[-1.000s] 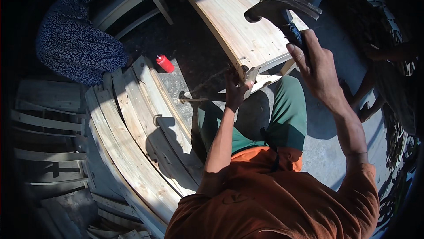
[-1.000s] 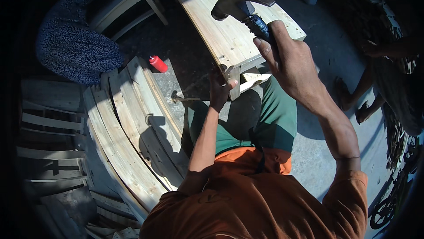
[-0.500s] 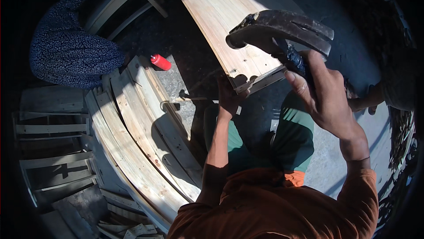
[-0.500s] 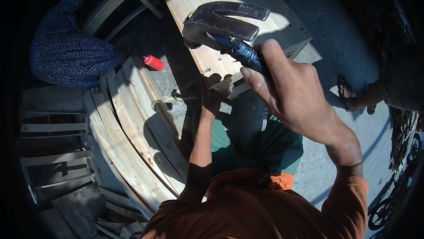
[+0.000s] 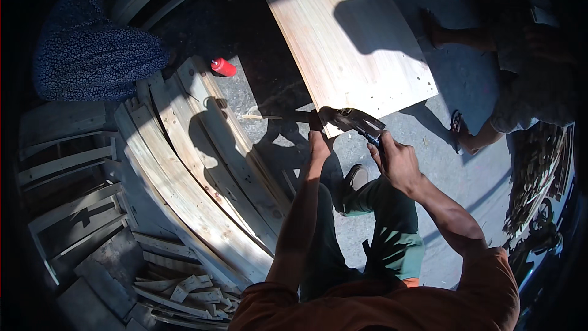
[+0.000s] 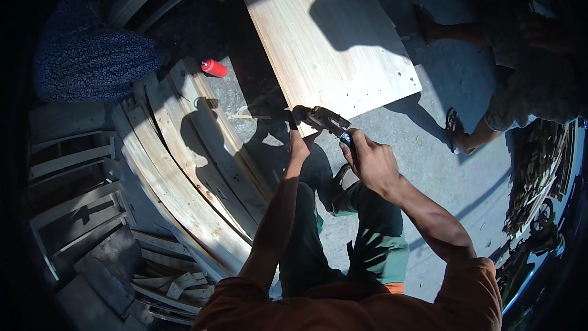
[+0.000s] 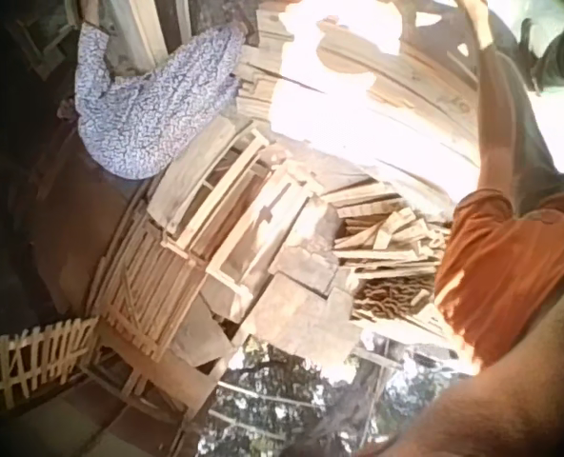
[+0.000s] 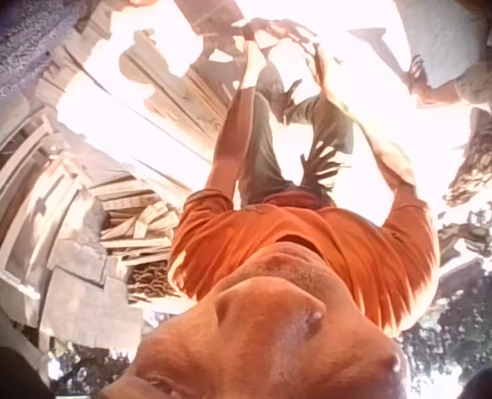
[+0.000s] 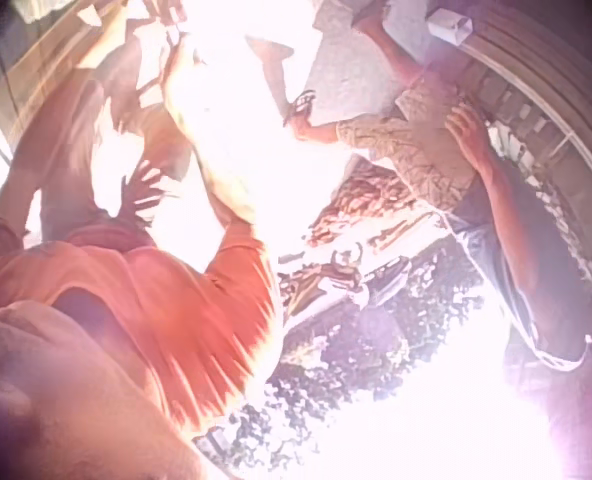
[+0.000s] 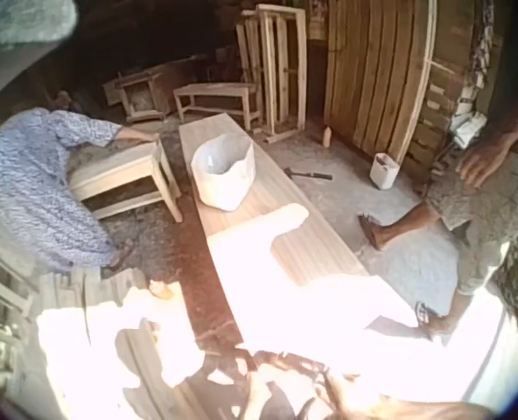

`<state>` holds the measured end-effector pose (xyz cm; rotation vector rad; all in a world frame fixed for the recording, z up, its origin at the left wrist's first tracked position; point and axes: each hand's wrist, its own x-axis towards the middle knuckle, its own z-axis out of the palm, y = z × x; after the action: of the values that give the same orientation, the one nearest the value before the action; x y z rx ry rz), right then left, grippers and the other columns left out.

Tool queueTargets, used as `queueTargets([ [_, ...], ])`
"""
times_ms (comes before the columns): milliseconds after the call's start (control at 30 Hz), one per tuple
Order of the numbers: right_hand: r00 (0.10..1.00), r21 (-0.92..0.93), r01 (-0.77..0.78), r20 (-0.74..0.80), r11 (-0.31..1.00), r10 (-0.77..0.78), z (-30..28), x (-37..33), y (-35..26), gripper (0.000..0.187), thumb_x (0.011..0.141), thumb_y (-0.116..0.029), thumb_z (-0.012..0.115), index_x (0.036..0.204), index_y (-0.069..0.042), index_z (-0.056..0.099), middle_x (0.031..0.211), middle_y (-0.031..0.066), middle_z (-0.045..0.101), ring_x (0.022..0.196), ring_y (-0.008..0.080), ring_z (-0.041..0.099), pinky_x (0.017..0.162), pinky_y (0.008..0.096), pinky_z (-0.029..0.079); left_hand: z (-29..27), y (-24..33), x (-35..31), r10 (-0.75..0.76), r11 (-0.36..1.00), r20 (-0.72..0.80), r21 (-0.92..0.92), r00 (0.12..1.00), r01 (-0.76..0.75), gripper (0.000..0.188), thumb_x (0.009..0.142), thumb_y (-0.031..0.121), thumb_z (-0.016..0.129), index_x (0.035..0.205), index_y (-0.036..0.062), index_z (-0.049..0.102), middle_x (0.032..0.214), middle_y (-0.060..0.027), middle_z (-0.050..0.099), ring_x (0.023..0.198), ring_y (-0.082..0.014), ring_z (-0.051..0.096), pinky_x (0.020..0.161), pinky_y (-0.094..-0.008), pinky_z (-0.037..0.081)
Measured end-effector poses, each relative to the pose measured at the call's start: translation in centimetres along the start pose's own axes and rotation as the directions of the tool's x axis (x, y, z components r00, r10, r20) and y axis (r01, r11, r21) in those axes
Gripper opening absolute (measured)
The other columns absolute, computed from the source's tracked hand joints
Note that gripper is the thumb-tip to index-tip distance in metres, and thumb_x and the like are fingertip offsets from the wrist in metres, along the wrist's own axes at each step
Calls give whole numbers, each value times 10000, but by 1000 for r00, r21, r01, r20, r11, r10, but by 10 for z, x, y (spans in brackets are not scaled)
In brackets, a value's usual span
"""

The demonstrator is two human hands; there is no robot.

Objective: Assembling a wooden bench by hammering nails into wood panels.

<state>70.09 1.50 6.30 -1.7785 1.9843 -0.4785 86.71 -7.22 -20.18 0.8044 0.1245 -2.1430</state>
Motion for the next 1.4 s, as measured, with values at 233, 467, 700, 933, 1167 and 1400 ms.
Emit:
queueTargets([
  [233, 978, 90, 72, -201, 993, -53, -42, -7, -59, 265, 910, -157, 627, 1087, 2, 510, 810, 214, 645, 641, 368, 657, 549, 443, 518, 29, -10, -75, 608, 136, 226, 915, 761, -381, 845, 647, 48, 832, 1321, 41, 322, 1314, -152, 452, 1147, -294, 507, 954, -399, 458],
  [467, 988, -88, -145, 34, 986, 148, -2, -12, -55, 240, 938, -204, 587, 988, -31, 430, 755, 228, 633, 625, 447, 612, 529, 516, 485, -73, -16, -211, 496, 426, -222, 905, 839, -12, 929, 674, 41, 807, 1382, 26, 206, 1377, -227, 412, 1257, -347, 461, 1029, -421, 419],
  [700, 983, -82, -181, 1, 980, 182, 16, -10, -50, 220, 962, -221, 535, 1006, -39, 419, 747, 254, 623, 625, 451, 606, 526, 528, 472, -169, 6, -313, 487, 462, -431, 865, 760, 195, 869, 665, 55, 833, 1310, 26, 251, 1316, -201, 439, 1148, -317, 543, 913, -415, 496],
  [933, 754, 26, -656, -34, 754, 657, -49, -169, -6, 295, 969, -322, 540, 1048, -63, 423, 724, 302, 614, 695, 531, 580, 570, 599, 419, -34, 59, -290, 667, 333, -291, 940, 686, 75, 641, 725, 7, 752, 1216, 6, 340, 1237, -169, 419, 1105, -294, 560, 947, -418, 466],
  [1167, 481, 99, -872, -15, 480, 877, -128, -272, 95, 354, 957, -392, 533, 962, -43, 472, 742, 283, 613, 766, 522, 583, 615, 587, 396, 232, 24, -149, 711, -34, 215, 961, 670, -273, 571, 789, 19, 718, 1260, 0, 396, 1173, -218, 586, 1071, -339, 602, 892, -411, 488],
  [1400, 688, 78, -726, 81, 683, 721, -240, -147, 207, 277, 961, -325, 553, 1015, -63, 482, 737, 266, 616, 728, 509, 586, 584, 566, 412, 344, -84, -31, 649, -336, 364, 925, 668, -177, 727, 658, 188, 873, 1214, 16, 437, 1196, -204, 550, 1116, -386, 521, 930, -481, 396],
])
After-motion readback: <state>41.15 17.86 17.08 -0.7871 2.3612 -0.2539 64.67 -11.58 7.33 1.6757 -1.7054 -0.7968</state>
